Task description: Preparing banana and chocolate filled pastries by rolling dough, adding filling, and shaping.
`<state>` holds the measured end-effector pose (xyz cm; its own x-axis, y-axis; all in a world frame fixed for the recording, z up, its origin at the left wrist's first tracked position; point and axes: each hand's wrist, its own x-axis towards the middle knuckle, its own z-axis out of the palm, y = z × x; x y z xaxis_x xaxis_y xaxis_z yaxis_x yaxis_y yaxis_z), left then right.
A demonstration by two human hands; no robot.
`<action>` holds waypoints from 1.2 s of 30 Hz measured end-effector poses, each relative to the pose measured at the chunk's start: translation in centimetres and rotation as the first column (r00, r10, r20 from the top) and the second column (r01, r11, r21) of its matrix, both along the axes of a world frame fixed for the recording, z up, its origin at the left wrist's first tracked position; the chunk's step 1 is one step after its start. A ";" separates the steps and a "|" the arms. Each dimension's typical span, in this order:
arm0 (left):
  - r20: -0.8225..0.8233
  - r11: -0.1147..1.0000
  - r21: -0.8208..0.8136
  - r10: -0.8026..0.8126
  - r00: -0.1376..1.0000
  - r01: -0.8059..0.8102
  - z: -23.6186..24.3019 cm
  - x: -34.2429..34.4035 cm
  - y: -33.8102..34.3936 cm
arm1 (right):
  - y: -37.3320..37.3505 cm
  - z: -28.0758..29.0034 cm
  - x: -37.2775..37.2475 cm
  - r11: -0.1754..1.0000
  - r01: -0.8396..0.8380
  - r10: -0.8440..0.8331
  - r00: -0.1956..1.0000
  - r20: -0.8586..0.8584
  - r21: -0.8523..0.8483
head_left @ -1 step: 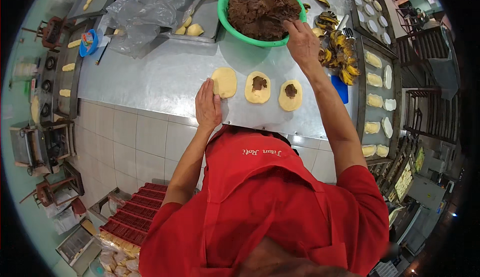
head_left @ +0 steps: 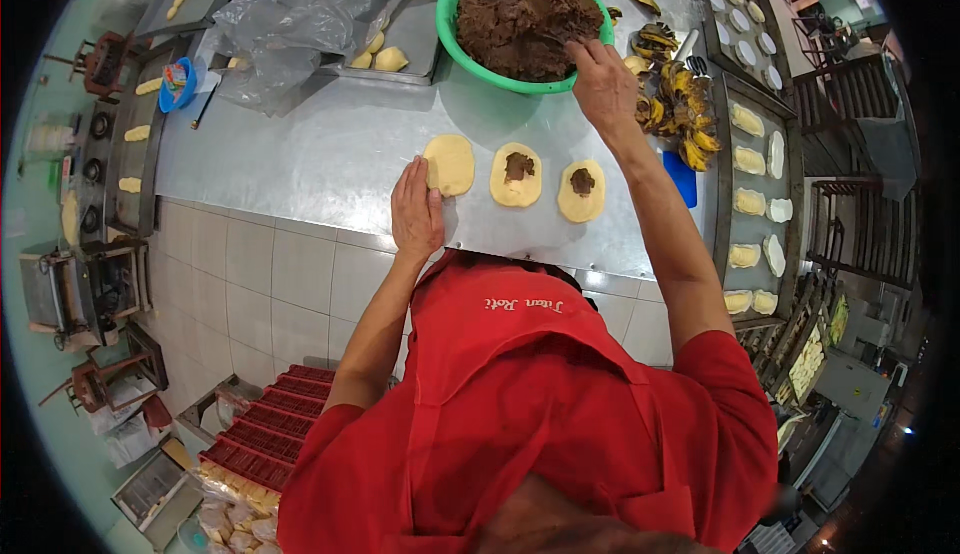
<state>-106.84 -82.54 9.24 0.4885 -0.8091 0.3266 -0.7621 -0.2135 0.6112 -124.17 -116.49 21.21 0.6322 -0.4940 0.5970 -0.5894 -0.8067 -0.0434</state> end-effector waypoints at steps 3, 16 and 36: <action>0.009 1.000 -0.008 -0.003 1.000 0.003 -0.1 0.0 0.0 | -0.2 0.2 1.0 0.984 0.069 -0.050 0.991 -0.121 0.163; -0.025 1.000 -0.009 0.028 0.999 -0.028 -0.6 -0.1 0.4 | -2.3 0.3 -4.2 0.046 -0.194 -0.154 0.968 0.199 0.980; -0.144 0.986 -0.152 0.040 0.989 -0.062 -1.2 0.6 0.9 | 21.5 -11.8 -0.8 0.703 -0.247 0.302 0.953 0.035 0.667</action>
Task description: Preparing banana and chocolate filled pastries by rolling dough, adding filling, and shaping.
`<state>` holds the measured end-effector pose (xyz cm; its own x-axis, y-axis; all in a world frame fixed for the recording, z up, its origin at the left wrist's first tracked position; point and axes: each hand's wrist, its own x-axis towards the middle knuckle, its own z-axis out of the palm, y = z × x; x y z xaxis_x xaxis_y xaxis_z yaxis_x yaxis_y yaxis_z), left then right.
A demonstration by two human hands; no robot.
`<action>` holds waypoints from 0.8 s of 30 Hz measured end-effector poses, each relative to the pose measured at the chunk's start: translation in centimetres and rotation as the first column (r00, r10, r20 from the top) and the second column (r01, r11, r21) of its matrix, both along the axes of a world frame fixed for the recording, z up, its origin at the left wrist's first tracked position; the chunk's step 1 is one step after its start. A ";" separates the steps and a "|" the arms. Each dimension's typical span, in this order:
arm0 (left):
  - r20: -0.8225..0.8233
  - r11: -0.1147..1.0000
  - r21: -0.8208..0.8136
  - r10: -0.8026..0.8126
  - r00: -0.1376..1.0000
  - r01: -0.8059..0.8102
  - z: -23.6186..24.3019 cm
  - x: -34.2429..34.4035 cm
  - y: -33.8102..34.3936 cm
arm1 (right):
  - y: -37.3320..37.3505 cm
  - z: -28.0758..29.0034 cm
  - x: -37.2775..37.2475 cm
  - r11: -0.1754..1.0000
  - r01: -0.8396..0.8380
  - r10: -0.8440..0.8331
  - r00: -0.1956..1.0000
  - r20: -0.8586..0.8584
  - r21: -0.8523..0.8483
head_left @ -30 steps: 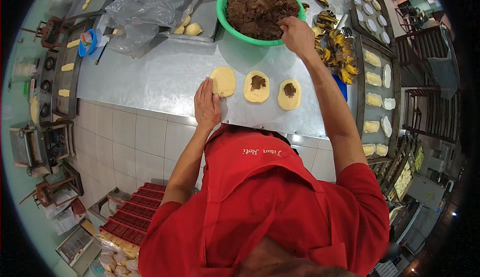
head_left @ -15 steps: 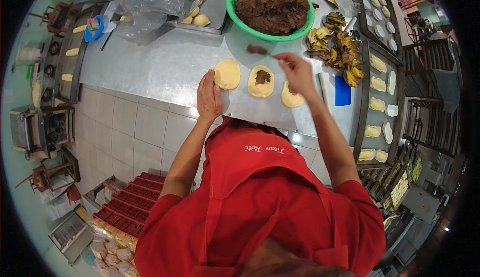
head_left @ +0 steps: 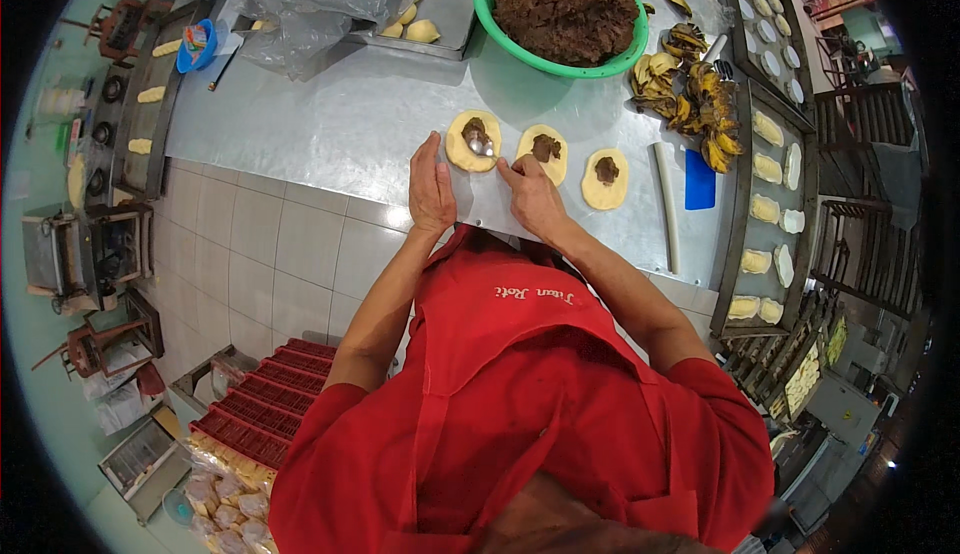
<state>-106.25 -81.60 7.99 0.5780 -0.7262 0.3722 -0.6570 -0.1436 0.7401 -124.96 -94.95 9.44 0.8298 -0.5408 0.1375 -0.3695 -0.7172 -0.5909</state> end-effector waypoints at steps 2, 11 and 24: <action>-0.023 1.000 0.002 0.007 1.000 -0.007 -0.2 0.0 0.1 | -0.3 0.7 0.0 0.992 -0.011 0.021 0.996 -0.081 0.128; -0.029 1.000 -0.014 -0.017 0.999 0.017 0.3 0.0 0.2 | -6.4 8.5 -2.6 0.642 0.193 -0.354 0.933 0.064 0.742; -0.070 0.997 0.003 -0.077 0.995 0.077 0.0 0.4 0.0 | -13.7 13.4 2.6 0.777 0.509 -0.583 0.804 -0.118 -0.372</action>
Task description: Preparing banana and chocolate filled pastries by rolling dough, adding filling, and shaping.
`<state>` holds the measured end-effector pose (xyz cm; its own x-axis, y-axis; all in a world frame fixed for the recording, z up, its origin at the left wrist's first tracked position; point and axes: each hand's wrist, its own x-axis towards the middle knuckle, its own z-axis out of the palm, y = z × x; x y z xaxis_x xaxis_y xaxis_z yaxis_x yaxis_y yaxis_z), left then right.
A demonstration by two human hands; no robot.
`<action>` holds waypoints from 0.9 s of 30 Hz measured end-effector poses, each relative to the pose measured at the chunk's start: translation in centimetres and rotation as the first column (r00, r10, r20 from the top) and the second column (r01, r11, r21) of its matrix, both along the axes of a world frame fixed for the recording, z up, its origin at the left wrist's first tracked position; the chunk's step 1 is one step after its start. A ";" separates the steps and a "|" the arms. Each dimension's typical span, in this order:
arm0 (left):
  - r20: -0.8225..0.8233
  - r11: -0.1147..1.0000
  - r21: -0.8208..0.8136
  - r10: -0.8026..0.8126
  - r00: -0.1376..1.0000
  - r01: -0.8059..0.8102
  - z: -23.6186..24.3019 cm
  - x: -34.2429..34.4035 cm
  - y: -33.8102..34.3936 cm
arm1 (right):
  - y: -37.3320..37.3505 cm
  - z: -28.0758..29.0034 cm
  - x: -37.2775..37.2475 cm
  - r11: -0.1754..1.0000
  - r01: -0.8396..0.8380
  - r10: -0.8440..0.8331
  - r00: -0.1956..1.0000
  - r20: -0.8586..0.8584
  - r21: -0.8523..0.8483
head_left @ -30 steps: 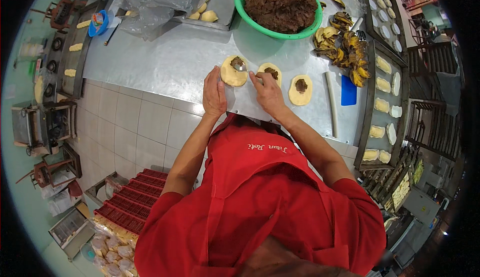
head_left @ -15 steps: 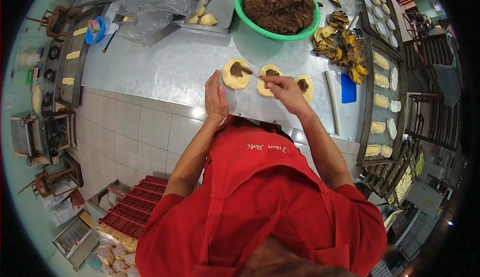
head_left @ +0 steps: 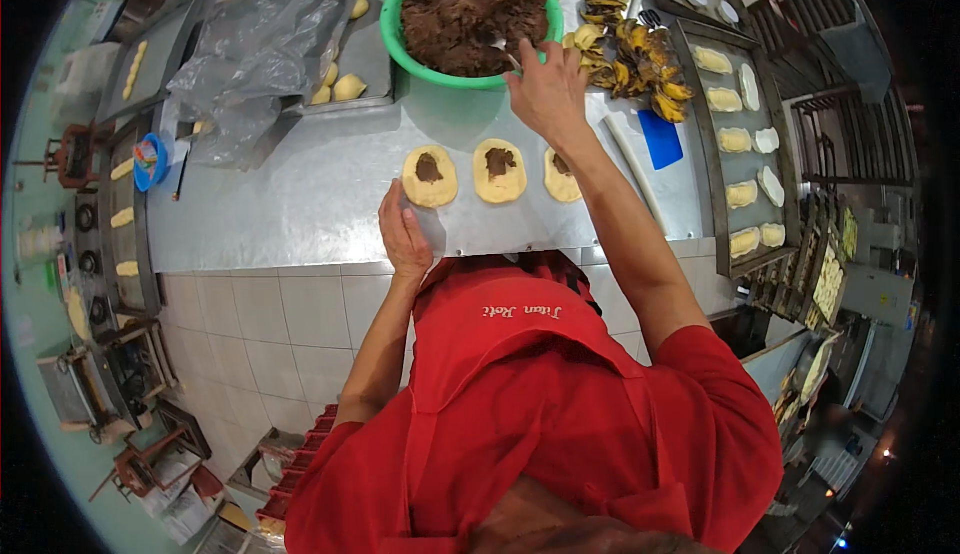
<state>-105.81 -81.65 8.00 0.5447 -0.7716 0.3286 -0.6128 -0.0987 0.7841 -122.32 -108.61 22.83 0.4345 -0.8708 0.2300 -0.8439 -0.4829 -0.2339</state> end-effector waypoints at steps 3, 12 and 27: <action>0.000 1.000 -0.008 0.009 1.000 -0.009 0.2 -0.3 -0.1 | -1.0 -1.3 -5.1 0.982 -0.076 0.124 0.952 0.280 -0.174; -0.033 0.986 0.014 0.166 0.986 -0.165 -0.3 -1.4 -0.6 | -12.7 -9.4 -17.3 0.967 0.236 -0.224 0.967 -0.124 0.093; -0.161 0.950 0.051 0.313 0.936 -0.309 2.9 -17.7 -5.0 | -16.8 -11.1 -18.4 0.934 -0.341 0.353 0.830 -0.432 0.107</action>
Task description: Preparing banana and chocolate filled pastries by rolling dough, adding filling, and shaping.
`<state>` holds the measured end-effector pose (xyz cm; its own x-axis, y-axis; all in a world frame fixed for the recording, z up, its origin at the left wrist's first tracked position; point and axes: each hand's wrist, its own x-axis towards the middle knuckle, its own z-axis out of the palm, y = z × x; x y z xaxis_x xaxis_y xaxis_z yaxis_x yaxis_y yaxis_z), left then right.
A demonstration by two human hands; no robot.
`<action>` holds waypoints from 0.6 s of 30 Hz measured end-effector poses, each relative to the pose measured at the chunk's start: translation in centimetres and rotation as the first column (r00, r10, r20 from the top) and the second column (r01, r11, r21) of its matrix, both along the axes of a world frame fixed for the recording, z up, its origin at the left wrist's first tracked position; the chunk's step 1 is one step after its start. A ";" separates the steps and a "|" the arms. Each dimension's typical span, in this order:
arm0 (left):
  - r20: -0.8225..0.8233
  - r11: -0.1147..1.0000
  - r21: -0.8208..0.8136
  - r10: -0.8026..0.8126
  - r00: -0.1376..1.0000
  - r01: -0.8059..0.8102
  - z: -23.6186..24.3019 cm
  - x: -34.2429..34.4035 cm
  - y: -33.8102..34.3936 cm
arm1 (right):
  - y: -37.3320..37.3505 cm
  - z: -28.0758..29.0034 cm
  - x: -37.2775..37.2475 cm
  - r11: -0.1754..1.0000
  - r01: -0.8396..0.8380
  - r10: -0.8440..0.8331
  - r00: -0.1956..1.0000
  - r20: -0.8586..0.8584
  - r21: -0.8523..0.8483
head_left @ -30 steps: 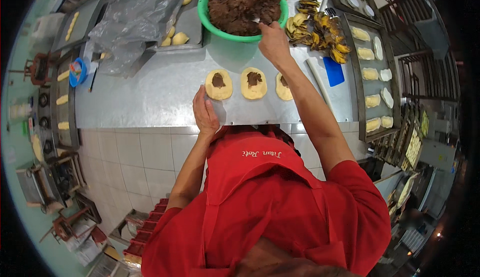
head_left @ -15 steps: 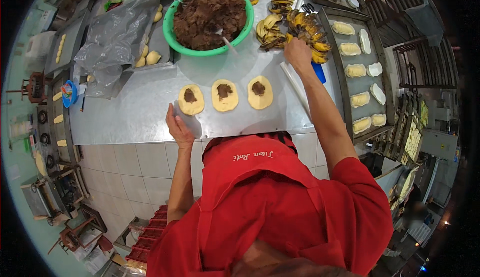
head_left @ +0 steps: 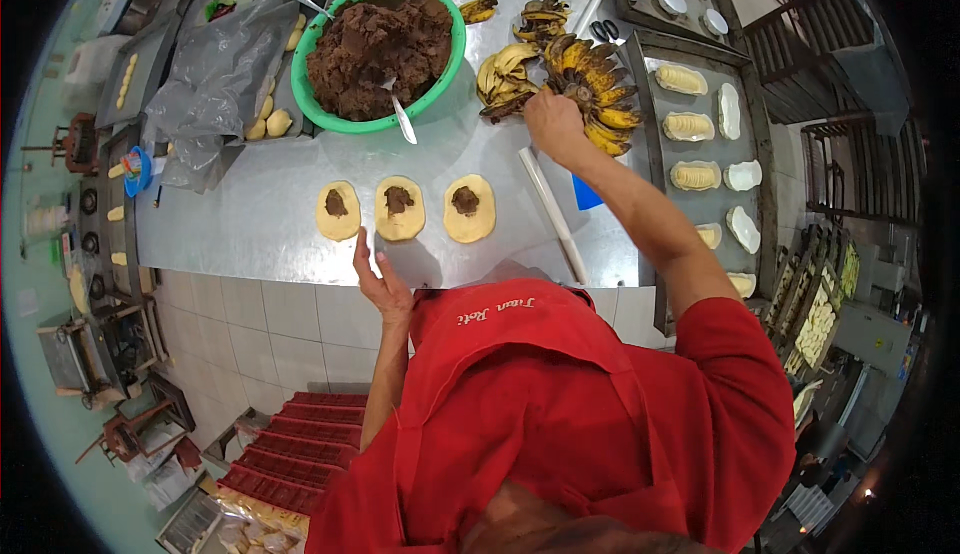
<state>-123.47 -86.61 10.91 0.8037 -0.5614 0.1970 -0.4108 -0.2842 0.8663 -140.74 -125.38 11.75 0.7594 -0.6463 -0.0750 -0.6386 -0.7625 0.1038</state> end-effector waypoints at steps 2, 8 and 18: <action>0.007 0.999 -0.011 -0.032 0.999 0.032 0.4 -1.0 -1.1 | 0.9 -0.1 0.7 0.985 0.170 -0.168 0.978 0.121 -0.008; -0.012 0.985 -0.032 -0.170 0.985 0.169 2.3 -1.2 -3.0 | 3.2 3.2 -0.3 0.937 0.343 -0.344 0.885 0.312 0.062; -0.044 0.979 -0.037 -0.204 0.978 0.202 4.0 2.6 -1.4 | -16.2 6.6 1.0 0.814 0.516 -0.559 0.820 0.119 0.267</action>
